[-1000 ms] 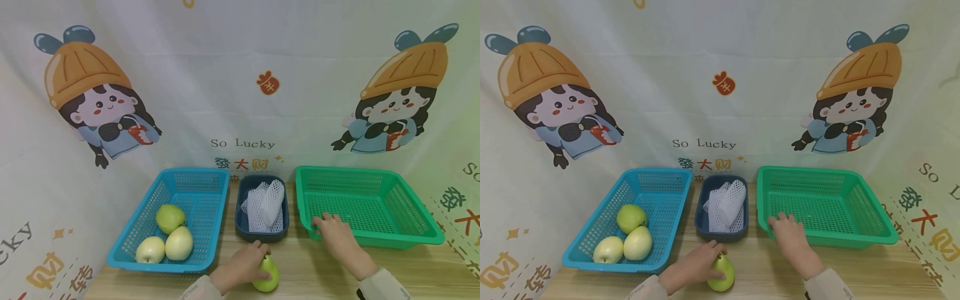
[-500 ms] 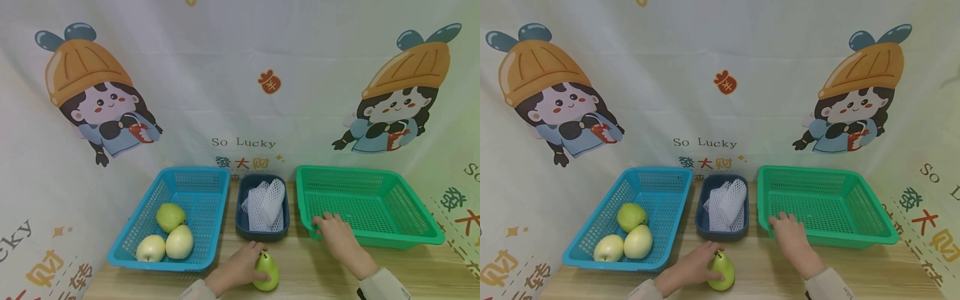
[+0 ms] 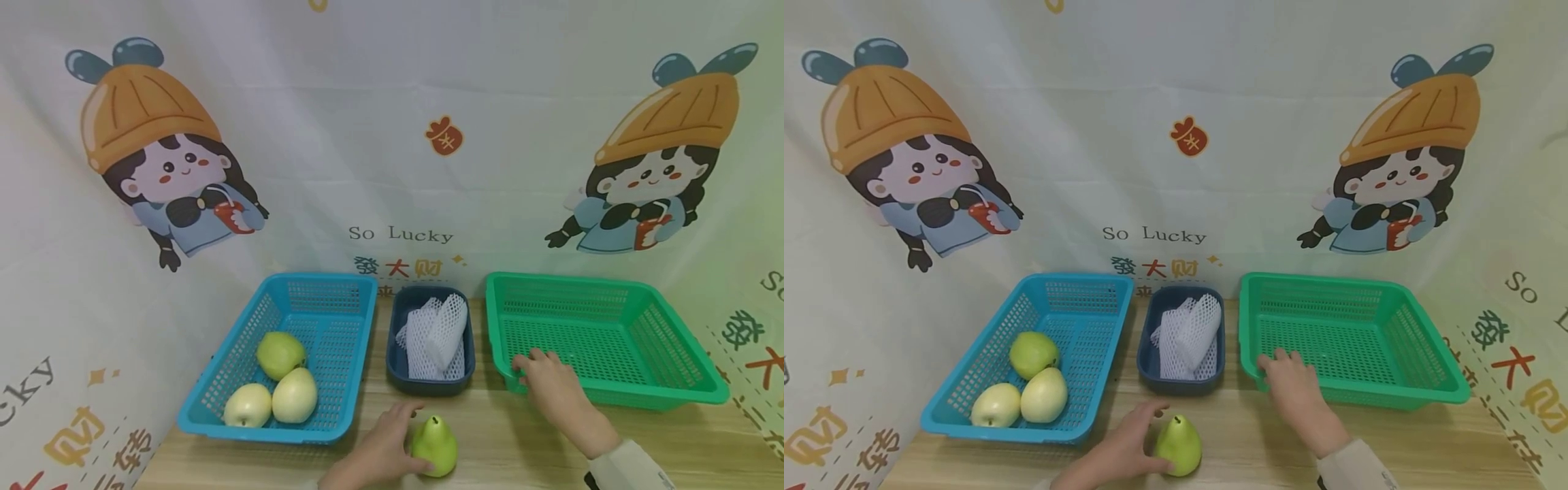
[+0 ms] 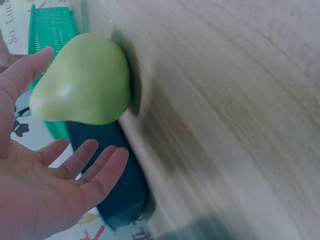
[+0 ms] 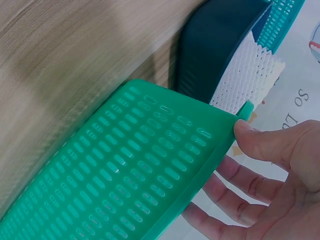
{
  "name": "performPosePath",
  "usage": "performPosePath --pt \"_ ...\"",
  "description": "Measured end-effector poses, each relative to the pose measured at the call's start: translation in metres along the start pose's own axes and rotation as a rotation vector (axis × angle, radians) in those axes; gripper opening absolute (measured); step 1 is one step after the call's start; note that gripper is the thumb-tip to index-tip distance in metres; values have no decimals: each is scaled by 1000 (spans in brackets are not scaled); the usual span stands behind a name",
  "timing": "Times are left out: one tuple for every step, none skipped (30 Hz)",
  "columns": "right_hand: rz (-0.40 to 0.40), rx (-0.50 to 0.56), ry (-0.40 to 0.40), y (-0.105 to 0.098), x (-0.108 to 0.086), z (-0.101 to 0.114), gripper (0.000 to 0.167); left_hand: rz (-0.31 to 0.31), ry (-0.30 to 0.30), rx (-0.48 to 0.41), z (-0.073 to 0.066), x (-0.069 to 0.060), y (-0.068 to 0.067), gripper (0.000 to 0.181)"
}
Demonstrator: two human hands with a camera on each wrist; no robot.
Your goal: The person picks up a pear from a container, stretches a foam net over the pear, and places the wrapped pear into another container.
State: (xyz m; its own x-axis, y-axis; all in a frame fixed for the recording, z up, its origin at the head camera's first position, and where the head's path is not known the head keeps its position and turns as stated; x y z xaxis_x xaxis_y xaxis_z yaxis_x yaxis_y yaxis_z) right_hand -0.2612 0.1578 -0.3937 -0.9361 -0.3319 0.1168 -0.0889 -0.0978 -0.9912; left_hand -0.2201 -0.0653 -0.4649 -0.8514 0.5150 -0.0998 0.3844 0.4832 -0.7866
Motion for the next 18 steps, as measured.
performPosePath --pt "4 3 -2 0 0 0 20 -11 -7 10 0 -2 -2 84" --pt "4 5 -3 0 0 0 20 -25 -8 23 -1 -4 -4 84" --pt "6 7 -2 -1 -1 0 20 -39 -5 42 -2 -6 -7 83" --pt "7 8 -3 -1 -1 -1 20 -55 -2 61 -4 -8 -10 83" --pt "8 9 -3 -1 -1 -1 20 -71 2 83 -6 -10 -13 81" --pt "7 9 -3 -1 -2 -1 20 -89 8 109 -8 -13 -17 79" --pt "7 10 -2 -1 -2 -1 21 -100 10 131 -10 -16 -21 77" --pt "8 10 1 0 -2 -2 21 -119 19 156 -12 -20 -25 73" --pt "9 8 3 0 -2 -2 21 -139 28 187 -14 -24 -30 69" --pt "8 5 4 1 -2 -2 21 -157 35 210 -16 -28 -34 65" --pt "6 2 5 1 -2 -2 21 -179 43 235 -17 -32 -40 60" --pt "1 -1 3 1 -2 -2 22 -204 47 255 -18 -36 -45 56" --pt "-1 -3 3 2 -2 -2 22 -226 49 272 -19 -41 -50 52" --pt "-4 -6 3 2 -1 -2 22 -252 51 287 -19 -45 -56 49" --pt "-5 -10 3 2 -1 -1 22 -274 44 299 -18 -50 -60 46" --pt "-3 -12 3 2 0 -1 22 -296 33 304 -17 -54 -64 45" --pt "0 -13 2 2 0 -1 22 -314 18 306 -14 -58 -68 43" --pt "3 -13 2 2 0 0 22 -326 -2 310 -11 -62 -72 42"
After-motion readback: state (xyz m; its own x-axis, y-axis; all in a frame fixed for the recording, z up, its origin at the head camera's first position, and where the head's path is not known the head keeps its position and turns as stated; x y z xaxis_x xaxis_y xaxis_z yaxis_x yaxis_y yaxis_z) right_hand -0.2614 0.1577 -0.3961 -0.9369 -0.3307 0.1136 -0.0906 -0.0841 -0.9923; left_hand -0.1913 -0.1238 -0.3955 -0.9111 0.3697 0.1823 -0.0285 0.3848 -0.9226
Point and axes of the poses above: each hand's wrist, its own x-axis towards the middle knuckle, its own y-axis out of the palm, z = x × y, the point moved 7 cm from there along x, towards the middle knuckle, and after that the axes turned 9 degrees about z, right-handed, at the moved point
